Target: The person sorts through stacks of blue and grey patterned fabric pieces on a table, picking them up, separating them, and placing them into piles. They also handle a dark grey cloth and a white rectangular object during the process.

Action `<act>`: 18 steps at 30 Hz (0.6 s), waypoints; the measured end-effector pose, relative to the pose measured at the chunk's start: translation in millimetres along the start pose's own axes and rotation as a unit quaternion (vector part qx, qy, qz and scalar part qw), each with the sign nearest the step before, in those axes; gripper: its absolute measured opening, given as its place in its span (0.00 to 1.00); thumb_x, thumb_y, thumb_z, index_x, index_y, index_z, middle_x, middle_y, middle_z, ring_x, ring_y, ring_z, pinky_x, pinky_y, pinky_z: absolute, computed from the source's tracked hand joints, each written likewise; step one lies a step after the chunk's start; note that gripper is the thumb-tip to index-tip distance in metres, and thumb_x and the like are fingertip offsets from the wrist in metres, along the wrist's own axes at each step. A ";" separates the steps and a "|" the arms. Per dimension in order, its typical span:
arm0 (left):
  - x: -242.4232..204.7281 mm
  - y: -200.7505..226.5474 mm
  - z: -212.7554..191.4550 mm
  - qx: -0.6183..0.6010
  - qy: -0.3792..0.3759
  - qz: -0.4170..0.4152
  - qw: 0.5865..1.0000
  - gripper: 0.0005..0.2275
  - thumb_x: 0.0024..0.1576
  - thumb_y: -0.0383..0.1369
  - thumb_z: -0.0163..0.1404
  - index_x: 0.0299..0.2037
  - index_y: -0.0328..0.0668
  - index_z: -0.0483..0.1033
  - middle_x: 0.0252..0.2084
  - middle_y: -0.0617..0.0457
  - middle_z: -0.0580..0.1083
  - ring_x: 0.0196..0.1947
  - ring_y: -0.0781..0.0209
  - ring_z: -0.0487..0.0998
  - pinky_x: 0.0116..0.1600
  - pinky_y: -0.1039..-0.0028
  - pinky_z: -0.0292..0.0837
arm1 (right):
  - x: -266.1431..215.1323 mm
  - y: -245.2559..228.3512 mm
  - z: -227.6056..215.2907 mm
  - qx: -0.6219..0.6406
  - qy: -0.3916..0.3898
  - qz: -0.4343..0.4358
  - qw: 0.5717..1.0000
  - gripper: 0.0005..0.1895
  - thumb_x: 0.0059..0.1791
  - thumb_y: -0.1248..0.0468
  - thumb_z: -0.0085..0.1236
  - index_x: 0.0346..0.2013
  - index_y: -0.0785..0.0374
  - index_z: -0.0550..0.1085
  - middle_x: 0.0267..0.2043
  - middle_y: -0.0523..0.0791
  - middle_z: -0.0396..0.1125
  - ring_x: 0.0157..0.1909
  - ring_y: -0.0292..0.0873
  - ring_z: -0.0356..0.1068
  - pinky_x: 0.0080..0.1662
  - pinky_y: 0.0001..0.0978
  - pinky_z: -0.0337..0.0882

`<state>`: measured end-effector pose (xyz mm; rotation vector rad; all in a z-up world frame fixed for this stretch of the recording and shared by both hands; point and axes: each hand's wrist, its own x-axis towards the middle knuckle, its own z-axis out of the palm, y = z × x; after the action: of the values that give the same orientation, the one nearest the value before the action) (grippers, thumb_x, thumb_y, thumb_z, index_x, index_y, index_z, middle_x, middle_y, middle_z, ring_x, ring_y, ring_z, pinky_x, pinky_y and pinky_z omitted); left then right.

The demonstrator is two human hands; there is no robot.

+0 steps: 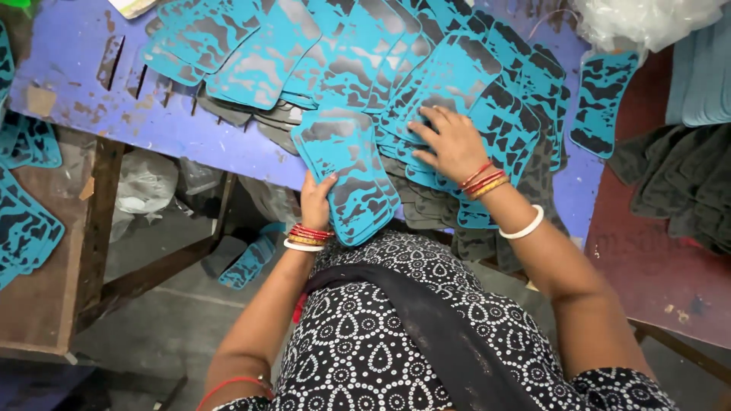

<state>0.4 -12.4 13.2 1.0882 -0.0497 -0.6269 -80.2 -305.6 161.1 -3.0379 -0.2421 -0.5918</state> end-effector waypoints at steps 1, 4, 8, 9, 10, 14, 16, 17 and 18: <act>0.4 2.3 1.6 0.000 0.002 -0.001 1.000 0.14 0.62 0.27 0.49 0.57 0.30 0.67 0.51 0.47 0.76 0.48 0.60 0.79 0.54 0.69 0.76 | -0.4 -0.5 0.5 0.002 -0.001 -0.001 1.000 0.24 0.46 0.49 0.59 0.55 0.51 0.72 0.51 0.48 0.74 0.51 0.51 0.75 0.47 0.44 0.76; -4.2 3.6 3.0 -0.008 -0.008 0.000 1.000 0.14 0.63 0.27 0.49 0.57 0.30 0.67 0.51 0.47 0.76 0.48 0.60 0.79 0.54 0.70 0.76 | -9.3 3.5 9.3 0.016 -0.003 0.015 1.000 0.27 0.48 0.55 0.61 0.61 0.51 0.69 0.55 0.48 0.73 0.55 0.51 0.74 0.48 0.44 0.76; 1.2 0.3 -1.3 0.011 -0.002 0.007 1.000 0.15 0.62 0.28 0.49 0.57 0.30 0.67 0.51 0.46 0.76 0.48 0.60 0.79 0.55 0.69 0.75 | -26.1 55.2 51.8 0.112 -0.039 0.205 0.972 0.23 0.51 0.62 0.59 0.62 0.52 0.71 0.47 0.49 0.74 0.47 0.51 0.76 0.44 0.42 0.76; 0.4 -1.9 -2.7 0.025 0.002 0.010 1.000 0.15 0.62 0.28 0.49 0.57 0.30 0.67 0.51 0.46 0.76 0.48 0.60 0.78 0.55 0.69 0.75 | -34.3 71.5 64.5 0.168 -0.025 0.342 0.924 0.20 0.52 0.62 0.58 0.60 0.53 0.71 0.45 0.49 0.74 0.43 0.49 0.75 0.45 0.39 0.75; 0.3 -0.1 -0.6 0.024 0.002 0.009 1.000 0.15 0.62 0.28 0.49 0.57 0.30 0.67 0.51 0.46 0.76 0.48 0.60 0.78 0.55 0.69 0.75 | -23.9 77.0 42.1 0.168 -0.025 0.342 0.924 0.20 0.52 0.62 0.58 0.60 0.53 0.71 0.45 0.49 0.74 0.43 0.49 0.75 0.45 0.39 0.75; -5.7 3.9 -0.4 0.027 0.002 0.012 1.000 0.16 0.62 0.28 0.50 0.59 0.30 0.67 0.53 0.46 0.76 0.50 0.60 0.77 0.57 0.69 0.73 | -5.2 64.7 -29.1 0.299 0.184 0.290 0.891 0.27 0.53 0.71 0.50 0.69 0.59 0.66 0.57 0.51 0.75 0.45 0.44 0.77 0.48 0.34 0.76; 1.5 4.7 3.7 0.023 -0.006 0.017 1.000 0.16 0.62 0.28 0.50 0.60 0.30 0.67 0.53 0.46 0.75 0.50 0.60 0.77 0.57 0.69 0.73 | -5.8 45.7 -44.5 0.210 0.188 0.227 0.932 0.24 0.55 0.73 0.52 0.67 0.61 0.68 0.62 0.53 0.74 0.45 0.48 0.76 0.51 0.37 0.75; 0.3 4.4 4.6 0.006 -0.011 0.009 1.000 0.17 0.62 0.28 0.50 0.60 0.31 0.66 0.54 0.46 0.75 0.50 0.59 0.78 0.57 0.68 0.74 | -12.6 30.4 -44.4 0.199 0.135 0.194 0.951 0.23 0.55 0.73 0.52 0.66 0.59 0.69 0.60 0.53 0.73 0.43 0.49 0.77 0.46 0.36 0.75; -0.9 3.7 5.1 -0.011 -0.015 0.000 1.000 0.18 0.62 0.28 0.50 0.61 0.31 0.65 0.54 0.46 0.75 0.51 0.58 0.78 0.58 0.67 0.74 | -19.4 14.7 -43.9 0.188 0.083 0.160 0.966 0.23 0.54 0.73 0.53 0.65 0.57 0.71 0.58 0.52 0.73 0.41 0.49 0.77 0.42 0.36 0.75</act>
<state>-0.4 -15.0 19.0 1.0582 -0.0694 -0.6422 -111.9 -325.9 194.5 -2.5687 0.1280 -0.6782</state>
